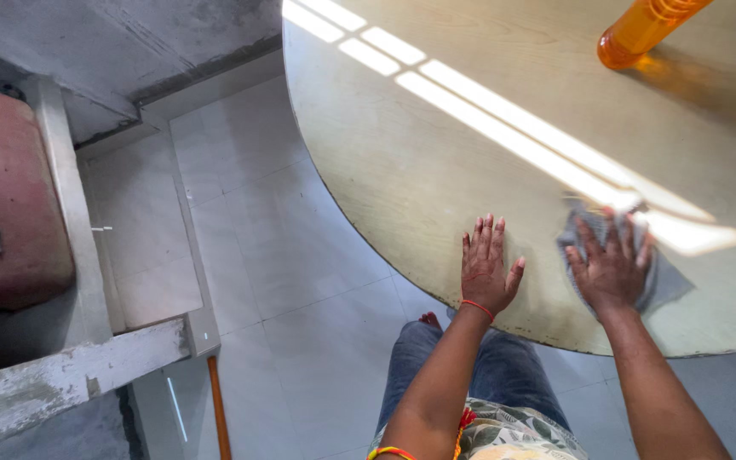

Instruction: The person wipes a round wooden table with a gray cloth, moving in circular and sweeping motions. They occasionally reposition an orange spray bottle on the table while continuing to wipe different areas.

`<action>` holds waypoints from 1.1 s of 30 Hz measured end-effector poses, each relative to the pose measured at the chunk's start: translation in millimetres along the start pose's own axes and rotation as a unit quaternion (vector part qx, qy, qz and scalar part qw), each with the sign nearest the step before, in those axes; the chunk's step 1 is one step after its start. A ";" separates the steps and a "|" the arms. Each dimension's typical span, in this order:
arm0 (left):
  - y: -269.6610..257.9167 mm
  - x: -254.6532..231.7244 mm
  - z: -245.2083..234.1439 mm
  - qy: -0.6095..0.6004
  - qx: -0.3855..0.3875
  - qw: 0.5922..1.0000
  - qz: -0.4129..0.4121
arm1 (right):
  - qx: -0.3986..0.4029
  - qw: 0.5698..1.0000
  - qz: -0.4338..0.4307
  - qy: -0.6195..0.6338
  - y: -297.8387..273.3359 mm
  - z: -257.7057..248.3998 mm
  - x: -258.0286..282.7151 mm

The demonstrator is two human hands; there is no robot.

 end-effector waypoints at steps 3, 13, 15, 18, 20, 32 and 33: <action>23.8 -8.2 12.6 -0.004 -0.052 0.998 -0.042 | -0.039 0.996 0.077 0.013 -2.3 -0.3 -13.9; 92.1 -1.1 39.6 0.108 -0.094 0.978 -0.151 | 0.056 0.988 -0.146 0.002 110.8 17.9 33.9; 89.0 -0.2 39.3 0.094 -0.094 0.977 -0.165 | 0.067 0.984 -0.166 0.002 154.3 18.0 37.3; 89.4 2.4 42.7 0.121 -0.090 0.975 -0.163 | 0.078 0.974 -0.213 -0.024 221.8 30.9 61.2; 86.2 4.6 42.0 0.120 -0.121 0.973 -0.156 | 0.054 0.970 -0.237 -0.016 266.9 34.9 87.5; 68.4 10.6 42.1 0.137 -0.195 0.950 -0.203 | 0.100 0.819 -0.565 0.029 279.5 114.3 316.8; 67.5 10.0 43.2 0.141 -0.183 0.952 -0.202 | 0.092 0.824 -0.558 0.030 301.9 122.0 325.4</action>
Point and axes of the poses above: each hand's wrist, its own y-axis towards the middle knuckle, its own z-axis out of the palm, x = y × z, the point moved 8 cm from there along y, towards the middle knuckle, and after that the axes turned 1 degree about -z, right-handed, at the moved point
